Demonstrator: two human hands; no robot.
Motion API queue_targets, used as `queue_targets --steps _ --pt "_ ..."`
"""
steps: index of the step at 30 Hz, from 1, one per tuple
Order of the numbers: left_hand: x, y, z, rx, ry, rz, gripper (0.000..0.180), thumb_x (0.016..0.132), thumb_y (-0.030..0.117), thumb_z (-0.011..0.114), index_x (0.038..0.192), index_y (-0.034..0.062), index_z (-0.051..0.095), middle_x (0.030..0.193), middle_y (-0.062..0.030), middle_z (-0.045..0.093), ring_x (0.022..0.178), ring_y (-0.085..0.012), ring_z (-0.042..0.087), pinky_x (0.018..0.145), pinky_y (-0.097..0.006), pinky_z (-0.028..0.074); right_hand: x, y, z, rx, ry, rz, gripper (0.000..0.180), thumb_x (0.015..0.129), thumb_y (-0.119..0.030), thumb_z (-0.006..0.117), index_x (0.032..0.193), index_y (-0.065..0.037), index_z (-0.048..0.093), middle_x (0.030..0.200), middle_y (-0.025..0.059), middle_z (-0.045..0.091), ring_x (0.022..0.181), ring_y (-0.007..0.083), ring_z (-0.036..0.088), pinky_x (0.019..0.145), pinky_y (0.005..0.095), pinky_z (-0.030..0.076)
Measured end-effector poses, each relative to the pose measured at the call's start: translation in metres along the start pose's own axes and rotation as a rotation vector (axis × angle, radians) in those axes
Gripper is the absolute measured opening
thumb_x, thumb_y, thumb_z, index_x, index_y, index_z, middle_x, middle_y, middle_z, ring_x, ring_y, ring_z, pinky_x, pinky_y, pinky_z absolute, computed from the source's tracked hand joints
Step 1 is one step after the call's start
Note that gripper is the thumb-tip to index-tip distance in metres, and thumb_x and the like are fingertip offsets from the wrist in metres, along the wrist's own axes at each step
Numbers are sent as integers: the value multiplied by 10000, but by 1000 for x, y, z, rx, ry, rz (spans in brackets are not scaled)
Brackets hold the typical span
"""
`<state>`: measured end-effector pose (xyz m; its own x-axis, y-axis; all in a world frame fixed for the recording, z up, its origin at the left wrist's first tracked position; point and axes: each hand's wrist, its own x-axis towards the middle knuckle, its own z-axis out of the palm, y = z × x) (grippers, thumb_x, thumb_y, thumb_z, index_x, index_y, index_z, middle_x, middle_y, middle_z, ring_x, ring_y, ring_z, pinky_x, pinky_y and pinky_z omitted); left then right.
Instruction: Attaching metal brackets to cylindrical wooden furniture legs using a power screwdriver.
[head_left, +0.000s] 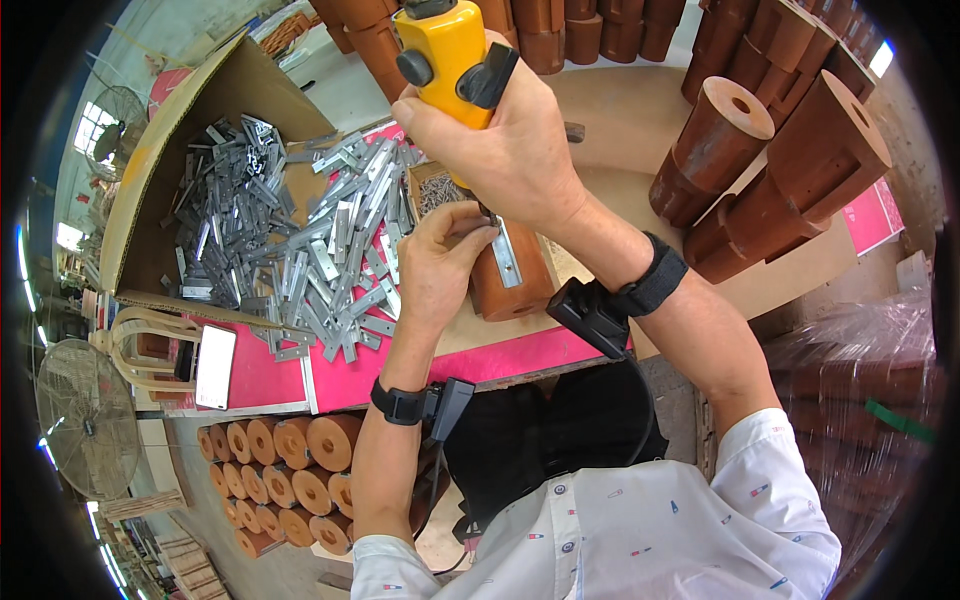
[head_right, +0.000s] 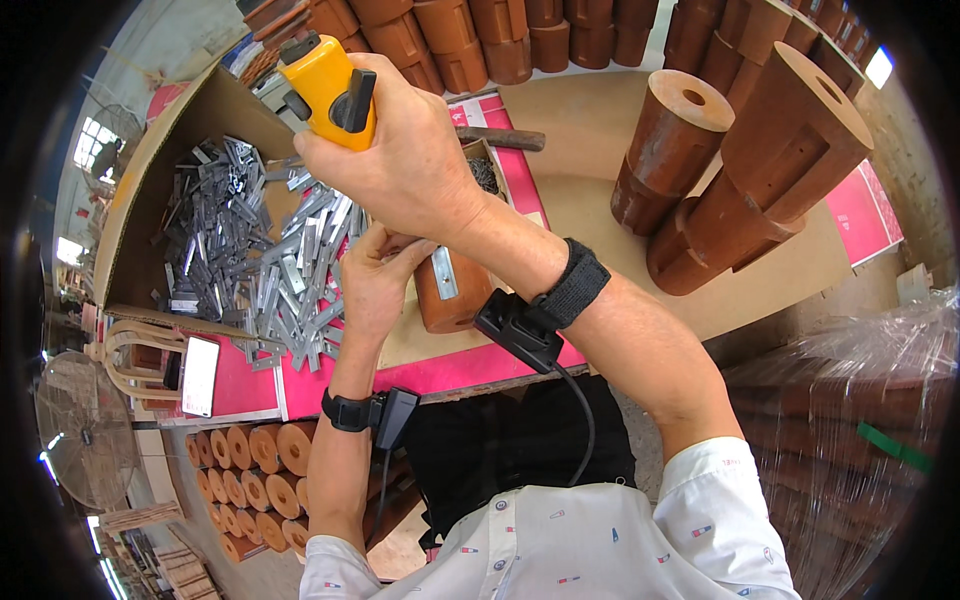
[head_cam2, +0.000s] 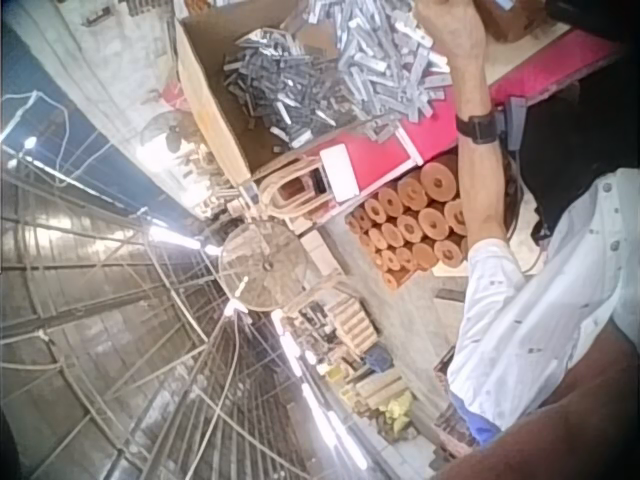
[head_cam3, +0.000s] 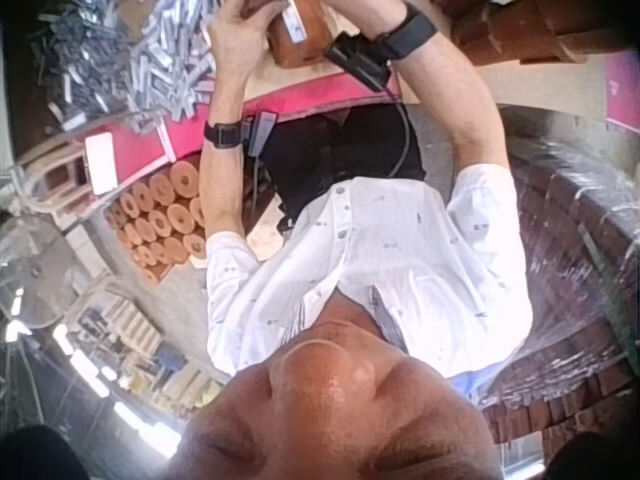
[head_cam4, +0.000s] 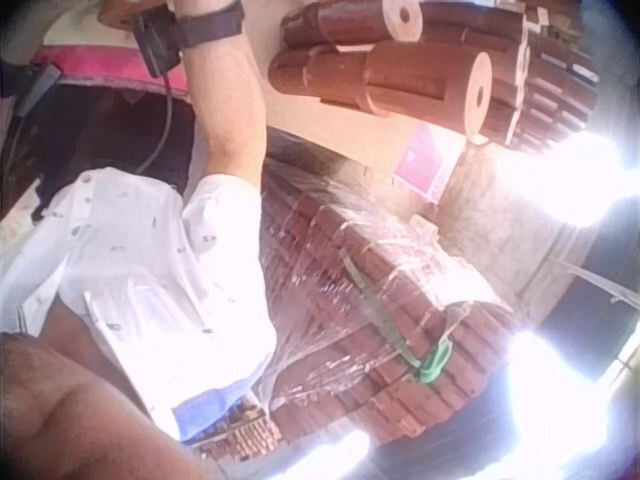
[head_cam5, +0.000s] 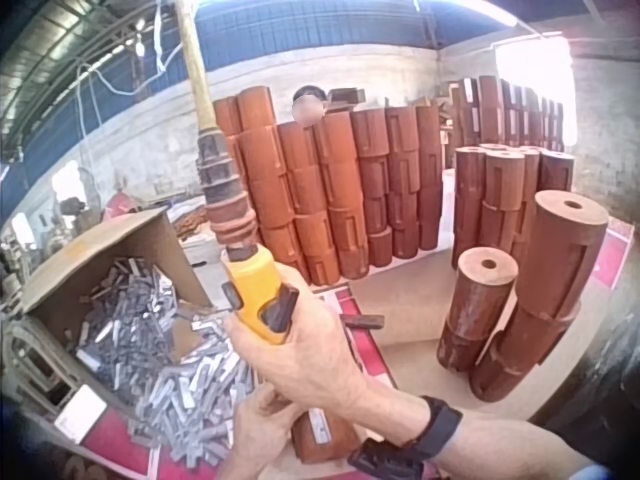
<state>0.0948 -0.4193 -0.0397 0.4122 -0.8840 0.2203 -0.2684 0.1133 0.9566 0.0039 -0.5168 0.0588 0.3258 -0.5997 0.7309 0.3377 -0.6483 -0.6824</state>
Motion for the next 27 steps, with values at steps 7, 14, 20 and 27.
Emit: queue_targets --steps 7,14,20,27 --pt "-8 5 -4 277 -105 74 626 699 150 818 1251 3 560 1213 -157 587 1159 -238 565 963 -356 463 -3 0 -2 -71 -10 -42 518 783 -201 716 1185 38 493 858 156 658 771 265 677 721 358 527" --pt "-30 5 -11 245 -325 -23 1270 554 259 919 1520 46 123 1445 -203 313 1359 -354 326 1131 -410 300 -3 0 2 46 -56 25 535 784 -192 717 1204 24 466 875 150 643 800 267 665 738 359 519" --pt "-33 -1 -7 153 -279 -64 1319 563 313 925 1515 -11 72 1482 -228 293 1375 -343 329 1131 -400 306 -4 -2 2 32 -73 15 531 788 -180 713 1210 17 456 870 142 634 788 264 659 729 359 519" --pt "-32 -2 -7 192 -271 -21 1303 579 325 916 1514 -14 74 1480 -232 306 1382 -333 329 1127 -402 313 -4 -3 2 -8 -89 25 526 790 -171 711 1211 12 454 867 138 632 784 245 657 722 349 517"
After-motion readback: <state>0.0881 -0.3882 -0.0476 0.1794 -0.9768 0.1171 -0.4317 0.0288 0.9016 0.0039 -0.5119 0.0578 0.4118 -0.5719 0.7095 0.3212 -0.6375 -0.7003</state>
